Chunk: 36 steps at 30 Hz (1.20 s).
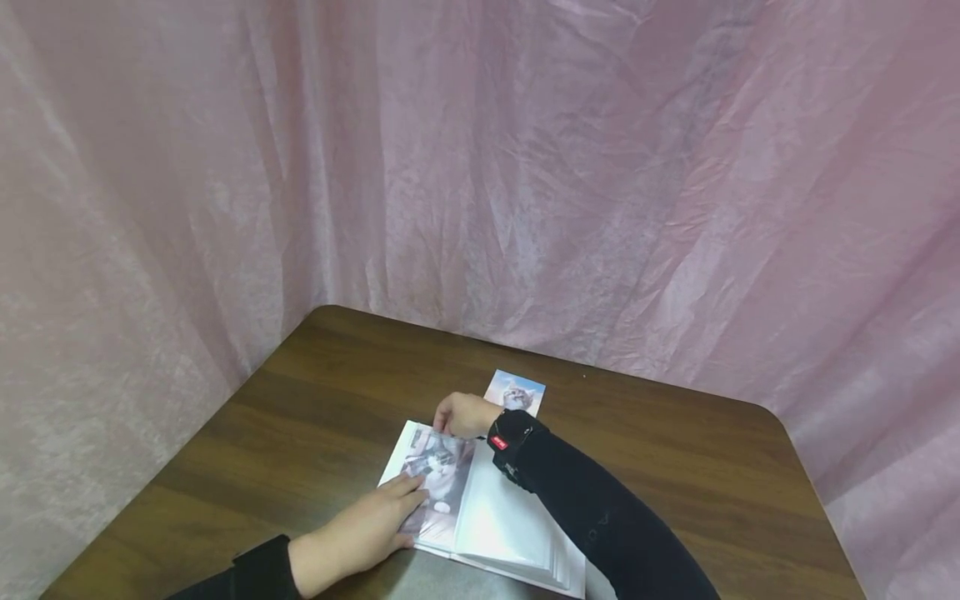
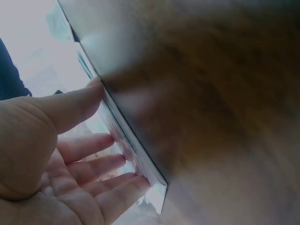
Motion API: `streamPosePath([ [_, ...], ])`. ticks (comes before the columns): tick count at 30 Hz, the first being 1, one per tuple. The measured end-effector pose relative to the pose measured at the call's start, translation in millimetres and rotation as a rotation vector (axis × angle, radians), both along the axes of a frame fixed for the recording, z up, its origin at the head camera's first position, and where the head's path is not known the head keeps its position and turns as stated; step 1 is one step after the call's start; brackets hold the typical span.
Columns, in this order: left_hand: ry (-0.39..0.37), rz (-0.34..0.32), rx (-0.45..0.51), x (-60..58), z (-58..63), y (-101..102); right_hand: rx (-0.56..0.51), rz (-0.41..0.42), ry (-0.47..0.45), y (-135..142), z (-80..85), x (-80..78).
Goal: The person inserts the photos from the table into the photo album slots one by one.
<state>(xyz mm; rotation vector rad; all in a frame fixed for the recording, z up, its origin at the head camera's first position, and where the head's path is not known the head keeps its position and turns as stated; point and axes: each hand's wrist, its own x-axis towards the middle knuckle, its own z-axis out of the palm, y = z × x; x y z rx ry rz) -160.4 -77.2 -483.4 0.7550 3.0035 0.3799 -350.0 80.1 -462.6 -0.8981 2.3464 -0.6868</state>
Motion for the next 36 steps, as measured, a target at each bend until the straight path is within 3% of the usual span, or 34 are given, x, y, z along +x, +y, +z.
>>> streamPosePath([
  [11,-0.015,0.000,0.000,-1.3,-2.0,-1,-0.077,0.003,-0.036,12,-4.5,-7.1],
  [17,-0.003,-0.002,-0.003,-1.7,-1.8,-1,-0.098,-0.004,0.042,30,-2.5,-23.1],
  [26,0.007,-0.004,-0.010,-0.6,-0.2,-1,-0.066,-0.139,0.193,68,3.7,-48.0],
  [36,0.011,-0.007,-0.024,-1.5,-1.5,-1,0.024,-0.246,0.254,94,-1.7,-66.7],
])
